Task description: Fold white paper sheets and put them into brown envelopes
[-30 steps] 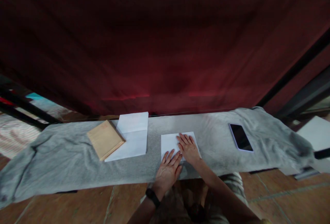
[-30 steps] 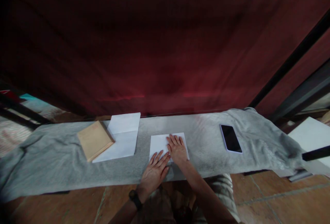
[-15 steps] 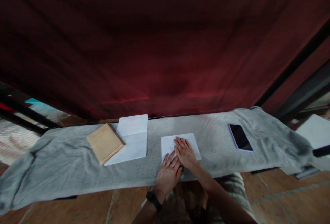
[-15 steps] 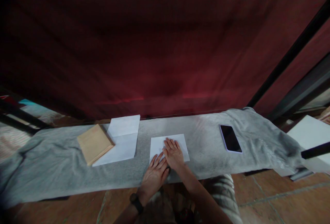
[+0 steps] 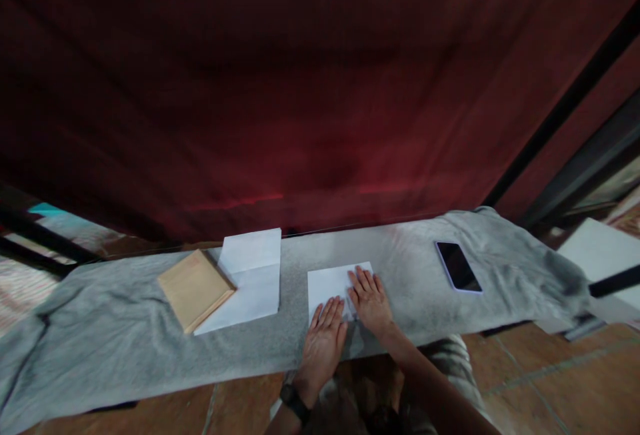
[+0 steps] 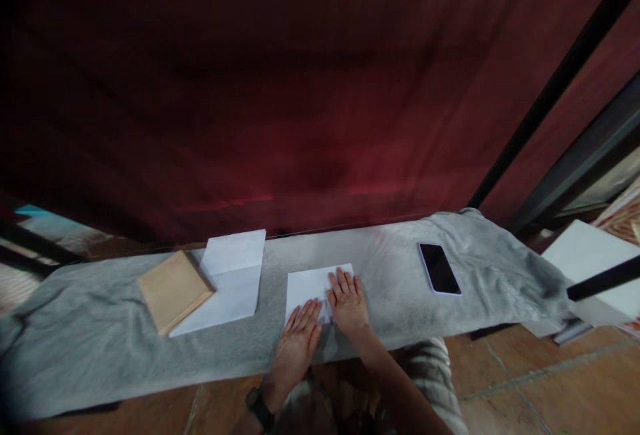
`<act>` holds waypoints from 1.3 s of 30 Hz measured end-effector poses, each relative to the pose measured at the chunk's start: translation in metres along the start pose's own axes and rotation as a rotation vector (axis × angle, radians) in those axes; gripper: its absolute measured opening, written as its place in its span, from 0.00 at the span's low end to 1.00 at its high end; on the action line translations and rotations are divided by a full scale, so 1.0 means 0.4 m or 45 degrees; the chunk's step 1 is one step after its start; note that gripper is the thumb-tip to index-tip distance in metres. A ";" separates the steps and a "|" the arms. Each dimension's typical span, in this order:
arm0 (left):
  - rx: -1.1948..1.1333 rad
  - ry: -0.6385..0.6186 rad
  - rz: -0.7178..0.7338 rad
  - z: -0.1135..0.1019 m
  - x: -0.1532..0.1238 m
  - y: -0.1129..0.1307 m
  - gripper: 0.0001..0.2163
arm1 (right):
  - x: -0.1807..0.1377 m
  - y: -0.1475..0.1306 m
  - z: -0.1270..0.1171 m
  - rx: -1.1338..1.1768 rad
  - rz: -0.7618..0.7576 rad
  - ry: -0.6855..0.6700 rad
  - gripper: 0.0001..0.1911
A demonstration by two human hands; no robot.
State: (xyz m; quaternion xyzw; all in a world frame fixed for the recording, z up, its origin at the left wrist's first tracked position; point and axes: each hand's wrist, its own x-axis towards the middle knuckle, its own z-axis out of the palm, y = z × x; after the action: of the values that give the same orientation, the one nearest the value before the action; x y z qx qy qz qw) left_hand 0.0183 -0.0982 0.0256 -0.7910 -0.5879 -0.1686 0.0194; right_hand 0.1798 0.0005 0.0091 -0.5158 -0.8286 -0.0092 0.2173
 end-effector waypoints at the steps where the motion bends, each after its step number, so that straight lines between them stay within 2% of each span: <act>1: -0.006 0.012 -0.034 0.008 0.010 0.003 0.24 | 0.000 -0.001 0.001 0.004 0.004 -0.002 0.26; 9: -0.002 -0.135 -0.215 0.053 0.150 0.023 0.25 | -0.002 0.002 0.001 0.015 0.008 -0.007 0.26; 12: 0.030 -0.080 -0.260 0.068 0.171 -0.001 0.26 | 0.000 -0.001 -0.004 0.011 -0.003 -0.003 0.26; 17: 0.072 0.169 -0.311 0.086 0.147 -0.050 0.27 | 0.003 -0.005 -0.011 0.006 0.020 -0.010 0.24; 20: 0.128 0.243 -0.388 0.081 0.118 -0.070 0.28 | 0.005 -0.007 -0.012 -0.010 0.031 -0.017 0.24; 24: 0.230 0.227 -0.511 0.064 0.088 -0.081 0.27 | 0.007 -0.006 -0.016 -0.040 0.032 -0.047 0.24; 28: 0.259 0.201 -0.544 0.052 0.081 -0.075 0.27 | 0.009 -0.006 -0.015 -0.040 0.050 -0.068 0.24; 33: 0.272 0.173 -0.561 0.043 0.086 -0.065 0.27 | 0.021 -0.054 0.006 -0.024 0.160 -0.044 0.24; 39: 0.299 0.090 -0.536 0.036 0.084 -0.066 0.26 | 0.014 -0.128 0.039 0.091 -0.030 -0.034 0.23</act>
State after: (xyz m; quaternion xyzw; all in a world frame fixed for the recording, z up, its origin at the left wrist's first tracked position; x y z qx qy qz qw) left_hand 0.0054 -0.0557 0.0173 -0.6370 -0.7542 -0.1269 0.0963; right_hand 0.1283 -0.0148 0.0078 -0.4979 -0.8373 0.0247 0.2244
